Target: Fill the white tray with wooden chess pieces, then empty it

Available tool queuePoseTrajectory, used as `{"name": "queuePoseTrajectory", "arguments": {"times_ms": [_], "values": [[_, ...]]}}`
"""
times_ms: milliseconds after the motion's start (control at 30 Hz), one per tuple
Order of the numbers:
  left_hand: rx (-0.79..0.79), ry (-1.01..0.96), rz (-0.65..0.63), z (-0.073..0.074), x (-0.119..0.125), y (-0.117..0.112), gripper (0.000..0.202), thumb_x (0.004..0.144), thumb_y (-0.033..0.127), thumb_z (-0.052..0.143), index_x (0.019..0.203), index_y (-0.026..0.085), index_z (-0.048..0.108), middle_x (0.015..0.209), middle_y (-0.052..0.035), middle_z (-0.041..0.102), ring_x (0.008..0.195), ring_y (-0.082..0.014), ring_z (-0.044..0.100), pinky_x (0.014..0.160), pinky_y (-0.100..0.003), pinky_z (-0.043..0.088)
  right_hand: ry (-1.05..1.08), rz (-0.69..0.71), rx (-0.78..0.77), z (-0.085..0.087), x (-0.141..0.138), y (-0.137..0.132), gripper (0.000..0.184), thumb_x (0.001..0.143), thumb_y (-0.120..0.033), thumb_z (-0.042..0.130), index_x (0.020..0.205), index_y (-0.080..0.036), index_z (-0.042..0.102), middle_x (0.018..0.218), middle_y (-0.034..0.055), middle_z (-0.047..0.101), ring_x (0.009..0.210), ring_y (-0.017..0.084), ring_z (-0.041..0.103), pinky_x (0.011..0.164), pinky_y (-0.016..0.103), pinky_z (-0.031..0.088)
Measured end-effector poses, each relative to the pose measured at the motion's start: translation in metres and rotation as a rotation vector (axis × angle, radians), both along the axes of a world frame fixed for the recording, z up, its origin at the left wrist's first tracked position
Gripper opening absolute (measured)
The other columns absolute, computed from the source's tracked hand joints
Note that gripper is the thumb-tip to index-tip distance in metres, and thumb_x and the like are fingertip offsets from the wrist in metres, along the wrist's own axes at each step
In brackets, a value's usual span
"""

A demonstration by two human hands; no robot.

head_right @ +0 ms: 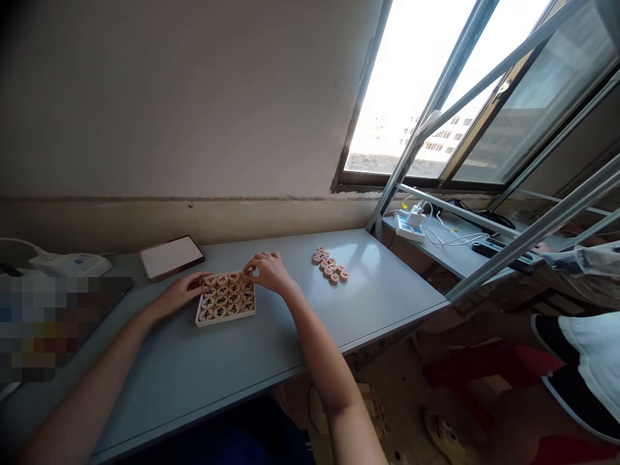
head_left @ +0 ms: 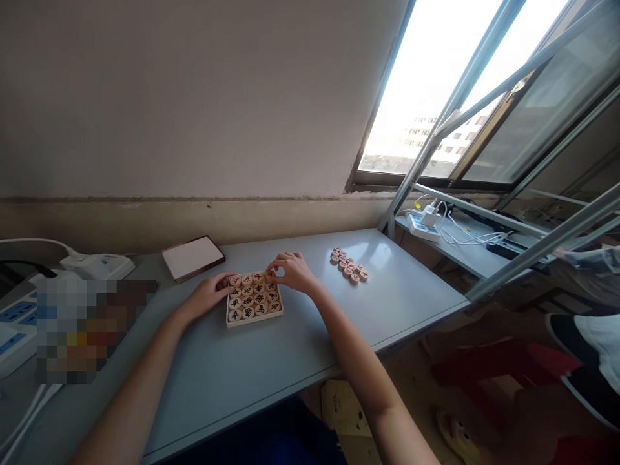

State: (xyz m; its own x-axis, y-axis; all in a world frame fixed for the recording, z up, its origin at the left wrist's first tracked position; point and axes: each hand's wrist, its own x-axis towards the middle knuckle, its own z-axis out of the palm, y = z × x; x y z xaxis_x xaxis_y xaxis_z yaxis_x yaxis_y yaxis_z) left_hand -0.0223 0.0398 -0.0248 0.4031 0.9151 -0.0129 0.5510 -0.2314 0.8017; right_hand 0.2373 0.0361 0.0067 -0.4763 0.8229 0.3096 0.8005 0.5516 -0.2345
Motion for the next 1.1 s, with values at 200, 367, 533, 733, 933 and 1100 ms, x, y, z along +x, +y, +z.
{"name": "queuePoseTrajectory", "arguments": {"times_ms": [200,367,533,733,933,1100], "values": [[-0.011,-0.002,0.005,0.0,0.0,0.0,0.056,0.074,0.052,0.051,0.118,0.019,0.053,0.115,-0.0098,0.061,0.101,-0.0282,0.058,0.084,-0.037,0.047,-0.01,-0.005,-0.015,-0.002,0.0,0.001,0.021,0.081,-0.04,0.062,0.094,-0.024,0.066,0.089,0.0015,0.062,0.086,0.015,0.051,0.078,0.028,0.024],[-0.014,-0.016,0.005,0.002,0.001,-0.001,0.056,0.073,0.053,0.051,0.117,0.019,0.054,0.117,-0.0099,0.06,0.107,-0.0288,0.055,0.087,-0.037,0.045,-0.009,-0.007,0.006,-0.004,0.0,0.002,0.022,0.079,-0.041,0.063,0.093,-0.025,0.066,0.088,0.0011,0.062,0.086,0.015,0.05,0.079,0.028,0.024],[-0.02,-0.018,0.009,0.0,0.0,0.0,0.058,0.071,0.054,0.053,0.117,0.019,0.054,0.115,-0.0104,0.061,0.104,-0.0293,0.056,0.087,-0.039,0.045,-0.01,-0.012,0.007,-0.005,-0.002,0.002,0.02,0.079,-0.04,0.064,0.093,-0.025,0.067,0.09,0.0017,0.061,0.089,0.016,0.049,0.081,0.029,0.024],[0.005,-0.01,0.007,-0.001,0.0,0.001,0.058,0.072,0.054,0.052,0.117,0.018,0.054,0.116,-0.0099,0.061,0.104,-0.0287,0.057,0.086,-0.038,0.046,0.006,-0.009,-0.008,-0.005,-0.002,0.002,0.022,0.079,-0.041,0.063,0.093,-0.025,0.065,0.09,0.0019,0.062,0.089,0.017,0.05,0.081,0.029,0.025],[0.001,-0.005,0.013,0.003,0.001,-0.002,0.056,0.072,0.055,0.052,0.115,0.019,0.055,0.116,-0.0092,0.062,0.106,-0.0288,0.056,0.086,-0.036,0.046,0.02,0.001,-0.003,-0.008,-0.001,0.003,0.03,0.077,-0.046,0.064,0.098,-0.025,0.062,0.09,0.0009,0.063,0.089,0.016,0.051,0.083,0.03,0.024],[0.025,0.015,0.016,0.004,0.002,-0.003,0.053,0.073,0.053,0.052,0.115,0.02,0.056,0.116,-0.0071,0.062,0.105,-0.027,0.057,0.086,-0.034,0.046,0.022,-0.03,0.016,-0.011,-0.003,0.003,0.032,0.077,-0.043,0.064,0.101,-0.024,0.056,0.091,0.0006,0.061,0.09,0.017,0.052,0.081,0.029,0.025]]}}
